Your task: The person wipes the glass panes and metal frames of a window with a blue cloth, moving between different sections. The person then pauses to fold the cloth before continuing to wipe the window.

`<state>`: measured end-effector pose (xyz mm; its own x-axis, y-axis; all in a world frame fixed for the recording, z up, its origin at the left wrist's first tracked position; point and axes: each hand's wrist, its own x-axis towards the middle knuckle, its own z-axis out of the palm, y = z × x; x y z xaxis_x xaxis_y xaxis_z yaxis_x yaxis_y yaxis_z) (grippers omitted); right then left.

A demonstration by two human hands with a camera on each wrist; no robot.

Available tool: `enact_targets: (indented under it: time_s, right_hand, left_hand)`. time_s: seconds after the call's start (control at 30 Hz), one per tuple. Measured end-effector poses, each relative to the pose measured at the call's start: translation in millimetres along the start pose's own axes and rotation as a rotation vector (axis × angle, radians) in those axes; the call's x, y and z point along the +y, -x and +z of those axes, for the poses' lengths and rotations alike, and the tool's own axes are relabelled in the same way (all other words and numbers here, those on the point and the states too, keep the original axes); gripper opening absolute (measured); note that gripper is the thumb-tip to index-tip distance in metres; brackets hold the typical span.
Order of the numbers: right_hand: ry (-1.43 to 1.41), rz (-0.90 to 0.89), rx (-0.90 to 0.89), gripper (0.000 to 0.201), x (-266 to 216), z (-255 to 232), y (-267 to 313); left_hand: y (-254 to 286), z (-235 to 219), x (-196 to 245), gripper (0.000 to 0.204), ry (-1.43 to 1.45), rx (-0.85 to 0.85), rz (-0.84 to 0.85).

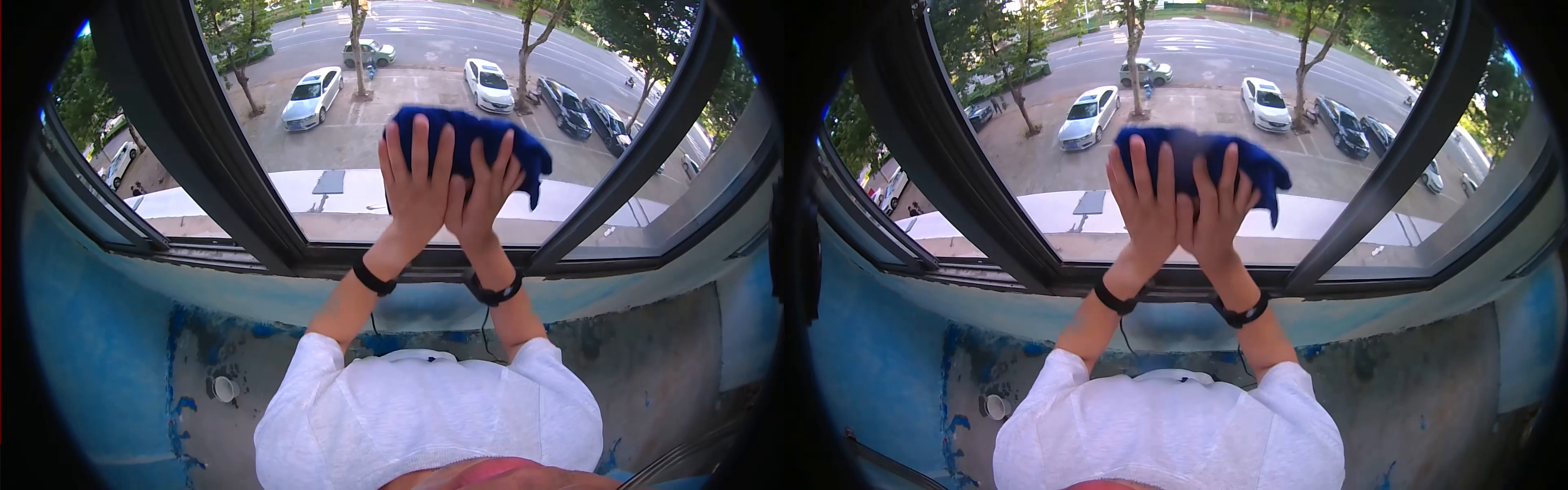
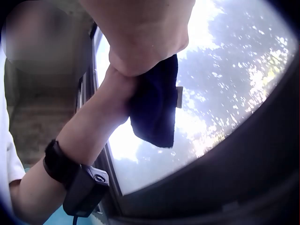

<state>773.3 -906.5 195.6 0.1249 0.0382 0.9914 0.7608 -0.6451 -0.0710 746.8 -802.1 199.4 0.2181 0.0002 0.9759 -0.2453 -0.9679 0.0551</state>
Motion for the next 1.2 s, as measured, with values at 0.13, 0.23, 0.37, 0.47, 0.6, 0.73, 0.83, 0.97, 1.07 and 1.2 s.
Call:
enact_targets:
  time_s: [0.13,0.23,0.37,0.47,0.6,0.73,0.83,0.97,1.07,1.2]
  right_hand:
    - [-0.027,-0.046,0.193,0.044,-16,9,-95]
    - [0.02,-0.042,0.133,0.047,-20,15,-67]
    - [0.055,0.081,-0.224,0.054,-27,22,87]
    - [0.006,0.16,-0.199,0.048,-41,36,184]
    - [-0.086,0.103,-0.251,0.052,-51,40,129]
    - [-0.131,-0.027,0.038,0.046,-71,49,-35]
    - [-0.12,-0.049,0.12,0.047,-80,56,-80]
    - [-0.062,0.004,-0.04,0.049,-81,56,-10]
    - [0.075,0.017,-0.169,0.043,-77,62,115]
    - [0.058,0.111,-0.32,0.046,-91,58,193]
  left_hand:
    - [-95,-15,-10,0.052,0.053,0.192,0.062]
    - [-67,-17,-21,0.05,-0.017,0.121,0.066]
    - [77,1,-44,0.053,-0.088,-0.035,0.078]
    - [169,10,-55,0.054,-0.067,-0.114,0.068]
    - [127,-4,-67,0.056,-0.064,-0.106,0.032]
    - [-32,-41,-73,0.061,-0.104,0.077,0.027]
    - [-83,-49,-80,0.059,-0.057,0.214,0.086]
    - [-14,-46,-87,0.061,-0.103,0.067,0.04]
    - [120,-25,-97,0.049,-0.126,-0.082,-0.004]
    - [192,-30,-103,0.054,-0.116,-0.234,-0.021]
